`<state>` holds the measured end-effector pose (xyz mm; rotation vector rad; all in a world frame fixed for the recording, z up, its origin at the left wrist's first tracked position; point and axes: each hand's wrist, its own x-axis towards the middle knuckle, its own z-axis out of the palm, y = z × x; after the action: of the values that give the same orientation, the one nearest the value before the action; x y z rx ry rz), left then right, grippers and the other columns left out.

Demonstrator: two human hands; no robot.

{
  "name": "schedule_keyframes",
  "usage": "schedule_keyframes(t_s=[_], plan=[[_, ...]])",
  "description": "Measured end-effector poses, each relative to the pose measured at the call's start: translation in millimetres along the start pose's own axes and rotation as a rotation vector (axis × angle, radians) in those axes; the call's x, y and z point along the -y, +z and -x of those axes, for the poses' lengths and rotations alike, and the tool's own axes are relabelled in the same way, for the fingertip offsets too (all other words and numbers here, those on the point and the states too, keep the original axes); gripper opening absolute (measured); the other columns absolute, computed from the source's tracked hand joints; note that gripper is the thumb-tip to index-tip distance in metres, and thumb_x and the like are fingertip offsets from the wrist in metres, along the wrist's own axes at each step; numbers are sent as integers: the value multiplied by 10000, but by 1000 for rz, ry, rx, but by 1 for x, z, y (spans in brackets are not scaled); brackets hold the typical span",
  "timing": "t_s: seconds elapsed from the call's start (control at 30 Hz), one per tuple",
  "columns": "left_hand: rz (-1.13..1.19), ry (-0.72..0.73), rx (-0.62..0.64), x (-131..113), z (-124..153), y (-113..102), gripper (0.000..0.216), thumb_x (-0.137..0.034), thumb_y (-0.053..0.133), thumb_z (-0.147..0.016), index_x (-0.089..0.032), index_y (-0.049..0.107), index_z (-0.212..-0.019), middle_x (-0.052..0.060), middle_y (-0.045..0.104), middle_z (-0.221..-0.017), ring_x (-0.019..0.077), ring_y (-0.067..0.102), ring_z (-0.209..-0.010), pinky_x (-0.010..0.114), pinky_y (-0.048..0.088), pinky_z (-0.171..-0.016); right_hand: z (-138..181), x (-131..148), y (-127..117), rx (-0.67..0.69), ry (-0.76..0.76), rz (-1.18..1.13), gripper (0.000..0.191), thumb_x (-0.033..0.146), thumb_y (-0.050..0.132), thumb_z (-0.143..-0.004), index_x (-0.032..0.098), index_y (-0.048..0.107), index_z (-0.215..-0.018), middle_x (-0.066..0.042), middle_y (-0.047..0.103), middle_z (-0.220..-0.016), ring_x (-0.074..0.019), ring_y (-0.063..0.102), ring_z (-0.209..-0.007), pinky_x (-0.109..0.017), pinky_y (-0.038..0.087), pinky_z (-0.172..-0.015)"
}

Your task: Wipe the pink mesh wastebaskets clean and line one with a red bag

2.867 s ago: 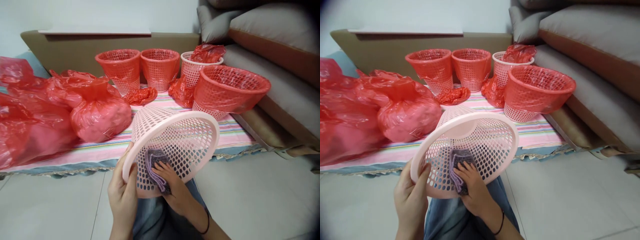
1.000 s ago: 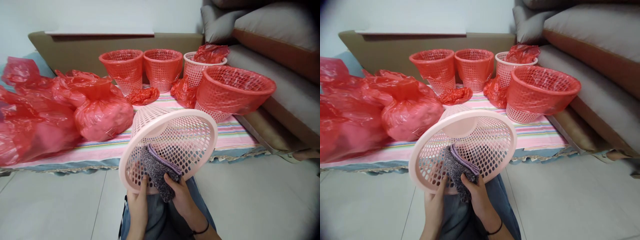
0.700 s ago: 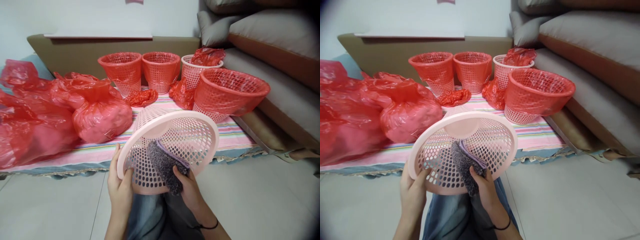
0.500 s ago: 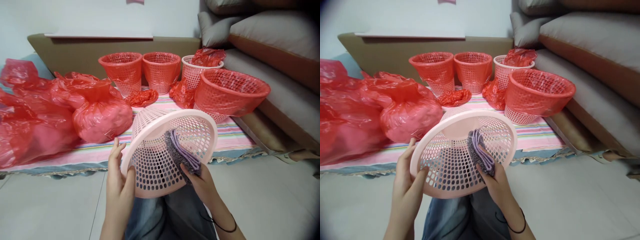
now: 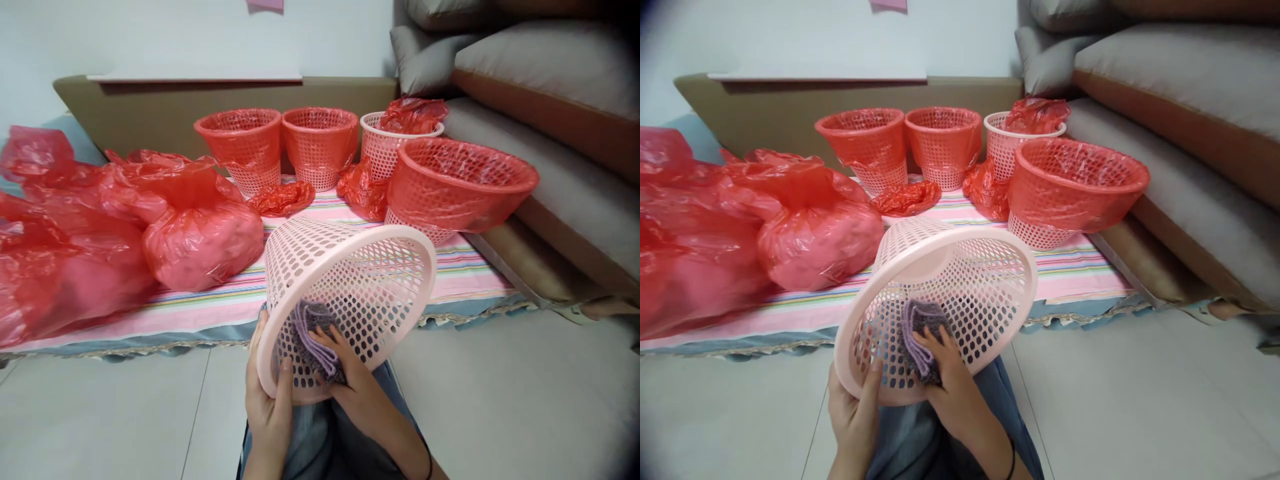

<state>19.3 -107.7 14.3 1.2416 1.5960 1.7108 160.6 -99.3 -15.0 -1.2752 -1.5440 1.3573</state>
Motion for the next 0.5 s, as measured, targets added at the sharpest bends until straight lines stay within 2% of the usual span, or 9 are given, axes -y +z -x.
schedule_keyframes(t_s=[0.1,0.17,0.2,0.33,0.43,0.5], plan=[[46,-60,-1,-5,1,9,493,-398,616,-933,-262,572,-1405,79,563,-1481,275,487,-1404,412,363,-1198,3,6,14,-104,50,-388,500,425,684,-879,310,624,-1362,-42,574,-1453,-272,475,-1408,-532,291,-1225],[56,-59,-6,-7,0,11,489,-401,616,-933,-255,579,-1398,83,576,-1465,276,493,-1399,418,364,-1196,3,9,17,-180,83,-479,482,499,726,-838,299,688,-1275,-48,656,-1353,-277,576,-1311,-507,378,-1182],[54,-52,-11,-7,-1,11,486,-402,621,-930,-251,586,-1390,85,588,-1451,277,503,-1390,418,371,-1191,3,12,16,-171,70,-472,474,500,739,-827,299,701,-1254,-46,668,-1335,-275,591,-1292,-497,394,-1173],[10,-55,-54,-5,-7,8,450,-401,664,-899,-240,640,-1319,83,643,-1376,281,555,-1334,412,412,-1159,1,16,-4,18,-71,-332,426,368,688,-883,315,672,-1305,-33,626,-1392,-248,556,-1333,-485,350,-1200],[55,-90,-82,-3,-15,4,439,-406,695,-873,-243,661,-1279,73,669,-1337,284,585,-1296,431,410,-1159,6,13,-22,23,-85,-103,441,209,602,-887,319,670,-1308,-29,613,-1408,-251,479,-1404,-534,263,-1231],[99,-107,-50,-4,-23,0,447,-411,713,-855,-242,670,-1266,72,680,-1318,289,602,-1273,445,415,-1154,13,11,-36,-7,-68,23,470,171,577,-870,315,673,-1307,-37,615,-1406,-265,481,-1401,-556,256,-1227]])
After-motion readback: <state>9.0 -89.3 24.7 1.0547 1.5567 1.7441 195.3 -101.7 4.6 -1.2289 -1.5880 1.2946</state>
